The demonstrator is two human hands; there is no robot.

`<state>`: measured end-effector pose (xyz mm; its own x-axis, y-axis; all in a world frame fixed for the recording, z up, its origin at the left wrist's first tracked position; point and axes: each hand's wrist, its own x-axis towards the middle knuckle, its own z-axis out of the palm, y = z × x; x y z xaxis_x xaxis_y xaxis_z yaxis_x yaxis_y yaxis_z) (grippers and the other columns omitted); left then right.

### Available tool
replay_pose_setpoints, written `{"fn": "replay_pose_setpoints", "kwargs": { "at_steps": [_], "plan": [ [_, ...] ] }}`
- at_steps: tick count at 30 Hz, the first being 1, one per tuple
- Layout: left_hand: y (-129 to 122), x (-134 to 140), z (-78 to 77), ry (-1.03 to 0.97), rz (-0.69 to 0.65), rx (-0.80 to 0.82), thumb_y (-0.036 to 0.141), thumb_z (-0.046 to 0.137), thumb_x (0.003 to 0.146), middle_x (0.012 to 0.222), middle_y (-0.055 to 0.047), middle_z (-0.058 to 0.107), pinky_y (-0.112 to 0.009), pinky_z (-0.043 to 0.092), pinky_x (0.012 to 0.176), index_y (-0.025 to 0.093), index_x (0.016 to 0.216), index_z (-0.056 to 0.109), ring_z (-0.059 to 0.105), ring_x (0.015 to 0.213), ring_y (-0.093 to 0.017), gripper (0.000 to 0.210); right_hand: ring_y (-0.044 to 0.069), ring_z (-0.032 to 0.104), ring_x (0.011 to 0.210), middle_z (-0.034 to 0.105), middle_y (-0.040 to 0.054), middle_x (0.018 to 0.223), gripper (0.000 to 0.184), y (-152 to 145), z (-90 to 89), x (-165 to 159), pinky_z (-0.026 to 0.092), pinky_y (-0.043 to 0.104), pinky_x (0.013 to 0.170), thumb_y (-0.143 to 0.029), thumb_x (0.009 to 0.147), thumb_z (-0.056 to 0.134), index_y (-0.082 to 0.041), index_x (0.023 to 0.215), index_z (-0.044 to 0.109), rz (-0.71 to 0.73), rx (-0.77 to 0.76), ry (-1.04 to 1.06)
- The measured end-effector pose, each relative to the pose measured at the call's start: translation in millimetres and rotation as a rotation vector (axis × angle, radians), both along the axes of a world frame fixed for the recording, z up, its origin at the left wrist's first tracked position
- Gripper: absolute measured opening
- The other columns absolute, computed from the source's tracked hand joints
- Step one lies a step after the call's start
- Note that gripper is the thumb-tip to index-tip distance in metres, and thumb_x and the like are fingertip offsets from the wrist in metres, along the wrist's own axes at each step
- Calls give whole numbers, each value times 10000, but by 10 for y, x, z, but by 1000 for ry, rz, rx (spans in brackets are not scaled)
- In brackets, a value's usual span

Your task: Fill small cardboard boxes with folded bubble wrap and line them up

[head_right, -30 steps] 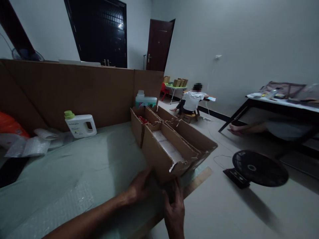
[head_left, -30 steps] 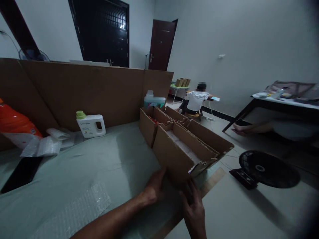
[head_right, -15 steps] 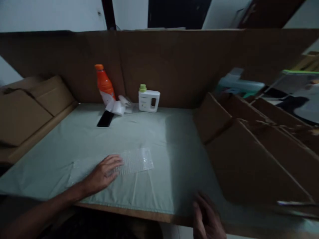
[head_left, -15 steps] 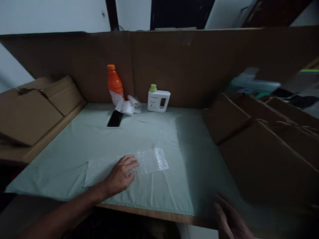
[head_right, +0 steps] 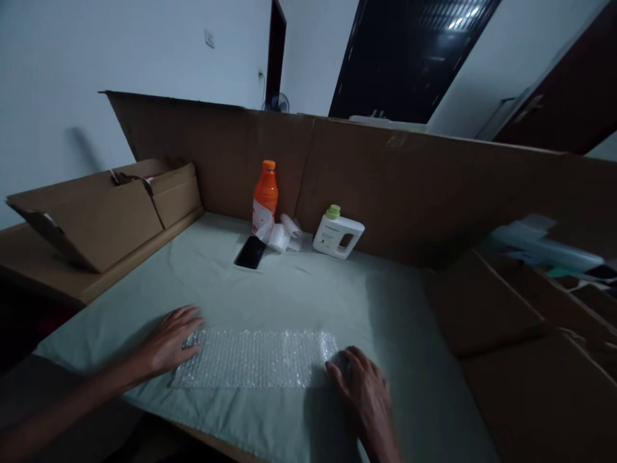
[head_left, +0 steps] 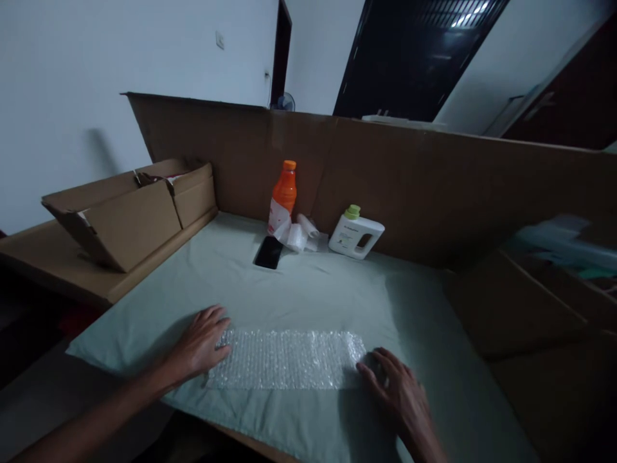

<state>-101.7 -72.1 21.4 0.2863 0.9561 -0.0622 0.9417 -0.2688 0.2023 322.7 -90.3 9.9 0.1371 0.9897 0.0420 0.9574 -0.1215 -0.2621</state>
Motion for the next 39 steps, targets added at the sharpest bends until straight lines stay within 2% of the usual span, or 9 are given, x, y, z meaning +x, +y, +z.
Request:
{"fn": "replay_pose_setpoints", "kwargs": {
  "at_steps": [5, 11, 18, 23, 26, 28, 33, 36, 39],
  "plan": [
    [-10, 61, -32, -157, -54, -15, 139, 547, 784, 1292, -105, 621, -418, 395, 1067, 198, 806, 608, 487, 1297, -283, 88, 321, 634, 1189, 683, 71, 1301, 301, 53, 25, -368, 504, 459, 952, -465, 797, 522, -263, 868, 735, 53, 2, 49],
    [185, -1, 174, -430, 16, -233, 155, 519, 769, 770, 11, 621, -284, 414, 715, 211, 944, 596, 595, 747, -179, 200, 219, 694, 678, 739, 17, 763, 340, 50, 203, -529, 531, 307, 607, -558, 879, 490, -262, 871, 658, -38, 83, 338],
    [518, 38, 271, -957, 70, -561, 358, 573, 760, 654, 77, 382, -221, 318, 550, 132, 1240, 550, 398, 588, -111, 531, 262, 702, 891, 723, 109, 1039, 429, 188, 539, -638, 567, 347, 715, -516, 796, 585, -196, 1065, 681, -139, 365, 334],
    [541, 22, 132, -1039, 67, -670, 391, 604, 755, 665, 75, 398, -216, 317, 538, 136, 1314, 514, 404, 576, -102, 621, 234, 656, 1127, 670, 109, 1226, 235, 73, 545, -1305, 558, 360, 916, -284, 917, 570, -225, 1129, 653, 271, 508, 285],
    [506, -61, 38, -1106, 52, -721, 394, 603, 775, 742, 42, 505, -226, 376, 568, 136, 1333, 486, 458, 599, -101, 626, 271, 591, 1258, 558, 151, 1423, 481, -66, 465, -1707, 552, 404, 966, -324, 904, 639, -227, 1361, 526, 600, 369, 325],
    [483, -115, -4, -1133, 53, -728, 382, 603, 786, 776, 28, 538, -226, 395, 575, 138, 1334, 477, 477, 605, -98, 613, 283, 615, 1223, 481, 172, 1496, 610, -153, 459, -1799, 558, 427, 958, -382, 894, 663, -234, 1444, 446, 657, 296, 366],
    [435, -198, -5, -1118, 47, -738, 401, 613, 792, 697, 55, 506, -211, 412, 531, 137, 1314, 487, 496, 539, -90, 599, 170, 703, 776, 690, 102, 1190, 226, -251, 594, -1510, 593, 328, 743, -341, 948, 563, -233, 1119, 664, 296, 317, 390],
    [407, -224, 24, -1038, 74, -723, 493, 569, 836, 706, 55, 506, -235, 452, 496, 142, 1361, 465, 523, 501, -104, 640, 165, 658, 672, 725, 78, 1002, 292, -186, 613, -1379, 559, 315, 655, -461, 916, 562, -217, 1007, 694, 154, 206, 330],
    [365, -241, 61, -825, 60, -555, 463, 536, 877, 708, 32, 551, -270, 493, 554, 168, 1345, 515, 574, 560, -143, 554, 177, 651, 651, 732, 85, 978, 473, -13, 534, -1443, 522, 323, 630, -593, 873, 543, -196, 1092, 676, 88, 40, 316]
  ]
}}
